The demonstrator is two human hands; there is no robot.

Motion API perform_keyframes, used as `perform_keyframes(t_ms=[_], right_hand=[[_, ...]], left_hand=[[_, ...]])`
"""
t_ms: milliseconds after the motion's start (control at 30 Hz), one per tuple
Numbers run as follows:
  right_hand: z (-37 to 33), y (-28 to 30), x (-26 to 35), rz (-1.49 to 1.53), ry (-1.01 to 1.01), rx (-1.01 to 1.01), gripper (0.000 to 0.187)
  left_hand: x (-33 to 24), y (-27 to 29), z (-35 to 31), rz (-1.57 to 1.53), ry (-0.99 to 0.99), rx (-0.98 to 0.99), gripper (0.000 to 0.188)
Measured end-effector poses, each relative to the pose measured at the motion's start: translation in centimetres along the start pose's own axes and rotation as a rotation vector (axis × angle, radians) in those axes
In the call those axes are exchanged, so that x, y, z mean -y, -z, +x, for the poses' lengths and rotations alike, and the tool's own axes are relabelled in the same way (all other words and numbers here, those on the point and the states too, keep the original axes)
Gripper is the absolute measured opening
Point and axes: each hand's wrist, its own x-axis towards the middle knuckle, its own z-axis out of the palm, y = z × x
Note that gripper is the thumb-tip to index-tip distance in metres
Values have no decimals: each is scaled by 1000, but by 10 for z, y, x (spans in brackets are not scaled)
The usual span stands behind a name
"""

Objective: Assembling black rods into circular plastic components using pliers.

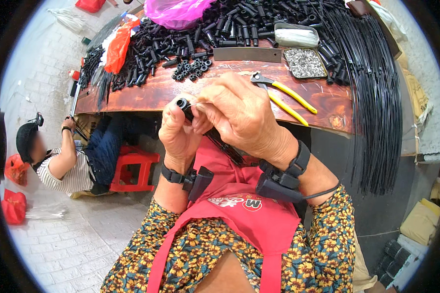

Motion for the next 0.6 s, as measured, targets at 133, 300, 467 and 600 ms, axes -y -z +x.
perform_keyframes(t_ms=[133, 300, 467, 600], right_hand=[[9, 14, -7, -130, 155, 149, 17], [14, 18, 13, 108, -229, 258, 10], [10, 28, 10, 650, -1019, 525, 24], [3, 42, 12, 587, -971, 556, 29]], left_hand=[[4, 3, 1, 9, 9, 38, 38], [15, -2, -5, 143, -76, -45, 33], [22, -6, -17, 304, -104, -64, 31], [8, -1, -30, 369, -39, -3, 35]])
